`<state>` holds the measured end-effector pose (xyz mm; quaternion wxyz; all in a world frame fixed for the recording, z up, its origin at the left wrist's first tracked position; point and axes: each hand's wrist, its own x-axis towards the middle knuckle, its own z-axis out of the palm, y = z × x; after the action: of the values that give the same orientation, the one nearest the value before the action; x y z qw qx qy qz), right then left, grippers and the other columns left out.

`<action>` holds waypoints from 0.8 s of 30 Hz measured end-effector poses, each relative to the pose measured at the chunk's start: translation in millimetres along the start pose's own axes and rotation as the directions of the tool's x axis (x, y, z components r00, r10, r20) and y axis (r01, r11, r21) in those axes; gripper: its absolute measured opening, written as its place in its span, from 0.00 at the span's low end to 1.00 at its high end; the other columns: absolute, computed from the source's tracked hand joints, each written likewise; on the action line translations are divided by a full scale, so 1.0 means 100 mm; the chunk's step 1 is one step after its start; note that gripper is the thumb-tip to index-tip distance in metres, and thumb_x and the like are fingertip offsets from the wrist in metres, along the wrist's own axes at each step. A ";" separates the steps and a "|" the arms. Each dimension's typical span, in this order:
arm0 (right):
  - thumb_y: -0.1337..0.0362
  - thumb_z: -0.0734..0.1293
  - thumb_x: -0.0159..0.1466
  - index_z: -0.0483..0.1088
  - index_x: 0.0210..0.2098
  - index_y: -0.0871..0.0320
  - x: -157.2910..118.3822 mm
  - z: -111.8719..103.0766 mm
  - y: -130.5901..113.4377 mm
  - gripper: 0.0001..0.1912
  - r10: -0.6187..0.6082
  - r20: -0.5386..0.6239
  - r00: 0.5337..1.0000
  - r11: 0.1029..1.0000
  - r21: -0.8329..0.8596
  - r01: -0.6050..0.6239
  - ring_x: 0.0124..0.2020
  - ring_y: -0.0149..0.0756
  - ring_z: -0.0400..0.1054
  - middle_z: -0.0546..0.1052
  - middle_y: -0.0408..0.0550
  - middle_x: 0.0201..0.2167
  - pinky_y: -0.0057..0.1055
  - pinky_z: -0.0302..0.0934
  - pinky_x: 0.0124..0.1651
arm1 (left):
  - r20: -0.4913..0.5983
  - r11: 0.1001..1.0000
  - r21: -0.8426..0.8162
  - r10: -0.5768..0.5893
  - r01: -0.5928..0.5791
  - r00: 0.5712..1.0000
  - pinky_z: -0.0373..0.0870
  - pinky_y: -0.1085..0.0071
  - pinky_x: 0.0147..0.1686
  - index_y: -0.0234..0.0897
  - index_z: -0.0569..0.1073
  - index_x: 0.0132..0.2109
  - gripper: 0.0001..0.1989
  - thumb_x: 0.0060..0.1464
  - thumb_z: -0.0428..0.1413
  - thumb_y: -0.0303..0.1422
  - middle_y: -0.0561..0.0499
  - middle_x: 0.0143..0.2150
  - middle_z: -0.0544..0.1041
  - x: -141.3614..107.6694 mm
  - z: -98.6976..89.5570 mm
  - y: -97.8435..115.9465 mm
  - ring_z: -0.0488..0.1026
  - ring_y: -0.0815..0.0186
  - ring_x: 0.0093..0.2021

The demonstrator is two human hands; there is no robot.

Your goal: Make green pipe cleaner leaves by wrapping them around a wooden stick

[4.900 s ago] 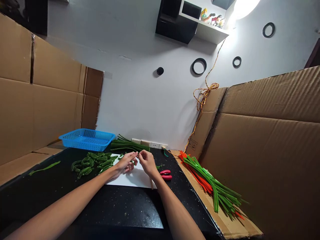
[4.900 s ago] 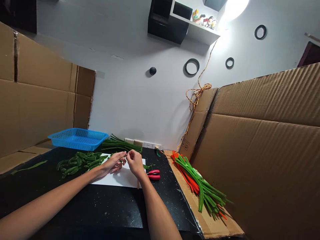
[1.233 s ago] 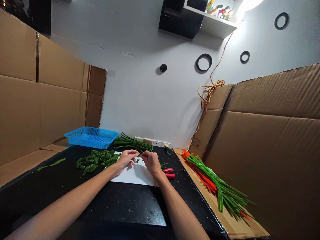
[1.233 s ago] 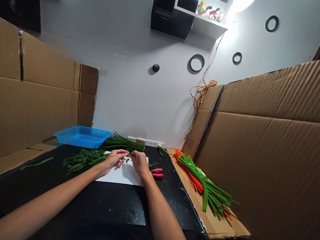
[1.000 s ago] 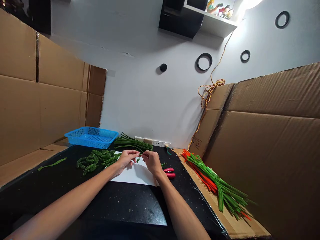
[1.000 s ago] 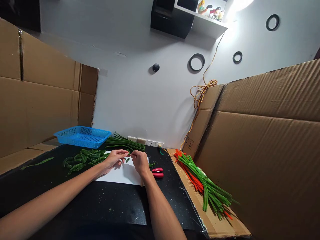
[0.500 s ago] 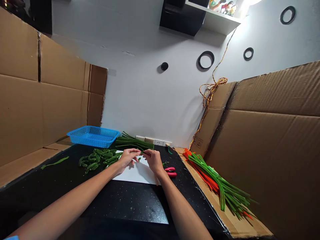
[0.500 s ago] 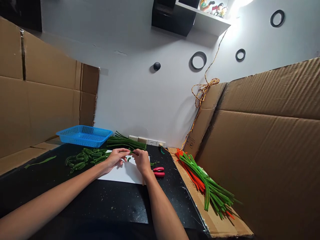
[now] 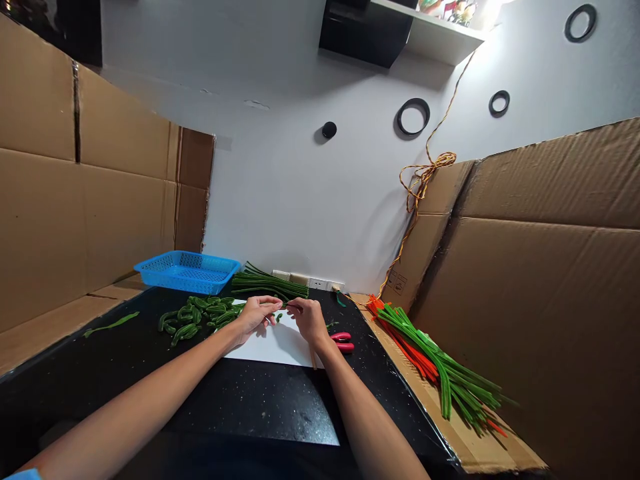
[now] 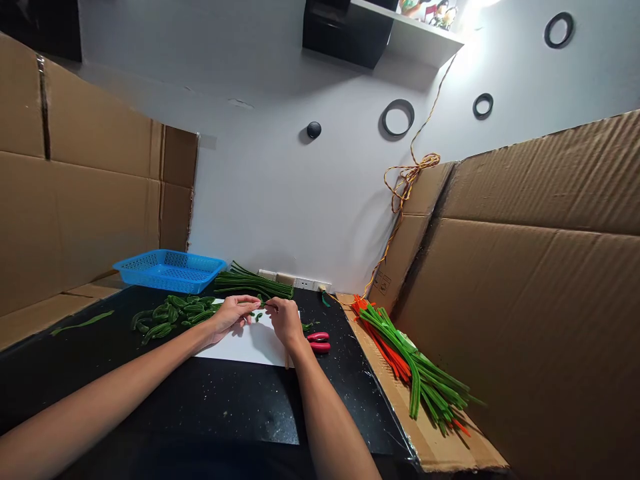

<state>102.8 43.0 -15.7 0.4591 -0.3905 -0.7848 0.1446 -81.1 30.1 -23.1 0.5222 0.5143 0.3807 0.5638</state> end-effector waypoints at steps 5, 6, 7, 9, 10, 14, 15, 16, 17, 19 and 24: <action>0.73 0.66 0.65 0.81 0.33 0.58 -0.02 -0.01 -0.06 0.11 0.001 0.000 1.000 0.999 0.037 0.000 0.26 0.36 0.78 0.83 0.47 0.28 0.25 0.67 0.29 | 0.013 1.000 -0.009 0.000 0.000 1.000 0.58 0.79 0.14 0.29 0.79 0.38 0.25 0.39 0.74 0.44 0.41 0.35 0.83 0.01 -0.01 -0.01 0.69 0.75 0.17; 0.73 0.66 0.64 0.81 0.33 0.57 -0.02 -0.01 -0.07 0.11 0.000 -0.003 1.000 0.999 0.037 0.000 0.26 0.35 0.78 0.83 0.47 0.28 0.25 0.67 0.29 | 0.015 1.000 -0.010 -0.001 0.002 1.000 0.58 0.79 0.14 0.29 0.79 0.38 0.25 0.38 0.74 0.44 0.41 0.35 0.83 0.01 -0.01 -0.01 0.68 0.75 0.17; 0.73 0.66 0.64 0.81 0.33 0.57 -0.02 -0.01 -0.08 0.11 -0.003 -0.006 1.000 0.999 0.033 0.004 0.26 0.35 0.78 0.83 0.47 0.28 0.25 0.67 0.29 | 0.016 1.000 -0.010 -0.003 0.003 1.000 0.57 0.79 0.14 0.29 0.79 0.38 0.25 0.39 0.74 0.43 0.41 0.35 0.83 0.00 -0.01 0.00 0.69 0.75 0.17; 0.73 0.66 0.64 0.80 0.32 0.57 -0.03 -0.02 -0.08 0.11 -0.016 -0.009 1.000 1.000 0.014 0.016 0.26 0.35 0.77 0.83 0.46 0.27 0.25 0.66 0.29 | 0.016 1.000 -0.009 -0.009 0.009 1.000 0.57 0.79 0.14 0.29 0.79 0.38 0.24 0.39 0.74 0.43 0.42 0.34 0.83 -0.01 0.00 0.01 0.69 0.75 0.17; 0.73 0.66 0.64 0.80 0.32 0.57 -0.03 -0.02 -0.08 0.11 -0.024 -0.010 1.000 1.000 0.001 0.024 0.26 0.35 0.77 0.83 0.46 0.27 0.25 0.66 0.29 | 0.017 1.000 -0.008 -0.013 0.013 1.000 0.58 0.79 0.14 0.29 0.79 0.38 0.24 0.39 0.74 0.42 0.42 0.34 0.83 -0.01 0.00 0.02 0.69 0.75 0.17; 0.73 0.66 0.64 0.80 0.32 0.57 -0.03 -0.02 -0.09 0.10 -0.043 -0.020 0.999 0.998 -0.053 0.042 0.26 0.34 0.77 0.82 0.45 0.26 0.24 0.64 0.30 | 0.012 0.999 -0.004 -0.040 0.040 0.999 0.57 0.79 0.14 0.30 0.79 0.37 0.21 0.41 0.73 0.40 0.41 0.36 0.83 -0.05 0.03 0.08 0.69 0.75 0.17; 0.74 0.67 0.64 0.80 0.32 0.57 -0.03 -0.02 -0.09 0.10 -0.048 -0.021 0.999 0.997 -0.064 0.047 0.26 0.34 0.77 0.82 0.45 0.26 0.24 0.64 0.30 | 0.010 0.999 -0.003 -0.046 0.046 0.999 0.57 0.79 0.14 0.30 0.79 0.37 0.20 0.42 0.73 0.40 0.41 0.36 0.83 -0.06 0.03 0.09 0.69 0.75 0.17; 0.74 0.67 0.64 0.80 0.32 0.57 -0.03 -0.03 -0.10 0.11 -0.056 -0.020 0.998 0.996 -0.075 0.054 0.26 0.34 0.76 0.82 0.45 0.26 0.24 0.63 0.30 | 0.010 0.999 -0.002 -0.052 0.052 0.999 0.57 0.79 0.14 0.30 0.79 0.37 0.20 0.42 0.73 0.39 0.41 0.37 0.83 -0.07 0.04 0.10 0.69 0.75 0.17; 0.74 0.67 0.63 0.80 0.31 0.57 -0.04 -0.03 -0.11 0.11 -0.064 -0.021 0.998 0.995 -0.084 0.062 0.26 0.34 0.76 0.82 0.45 0.26 0.24 0.62 0.30 | 0.010 0.998 0.001 -0.057 0.057 0.998 0.57 0.79 0.14 0.30 0.79 0.37 0.19 0.42 0.72 0.39 0.41 0.37 0.83 -0.07 0.04 0.11 0.69 0.75 0.17; 0.75 0.67 0.63 0.80 0.31 0.57 -0.04 -0.04 -0.13 0.11 -0.075 -0.021 0.997 0.992 -0.100 0.072 0.26 0.33 0.76 0.82 0.44 0.25 0.24 0.61 0.30 | 0.011 0.998 0.007 -0.060 0.060 0.998 0.57 0.79 0.14 0.30 0.79 0.37 0.19 0.43 0.72 0.39 0.41 0.37 0.83 -0.08 0.05 0.12 0.69 0.75 0.17; 0.75 0.67 0.62 0.80 0.32 0.57 -0.04 -0.07 -0.16 0.10 -0.064 -0.018 0.998 0.991 -0.120 0.062 0.26 0.34 0.76 0.83 0.45 0.26 0.25 0.62 0.31 | 0.015 0.999 0.005 -0.054 0.054 0.998 0.58 0.79 0.14 0.30 0.79 0.38 0.19 0.44 0.71 0.40 0.39 0.39 0.83 -0.06 0.04 0.09 0.69 0.75 0.18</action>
<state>101.6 29.0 -4.9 0.4475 -0.3939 -0.7990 0.0785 -79.0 22.3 -14.8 0.5390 0.5091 0.3917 0.5448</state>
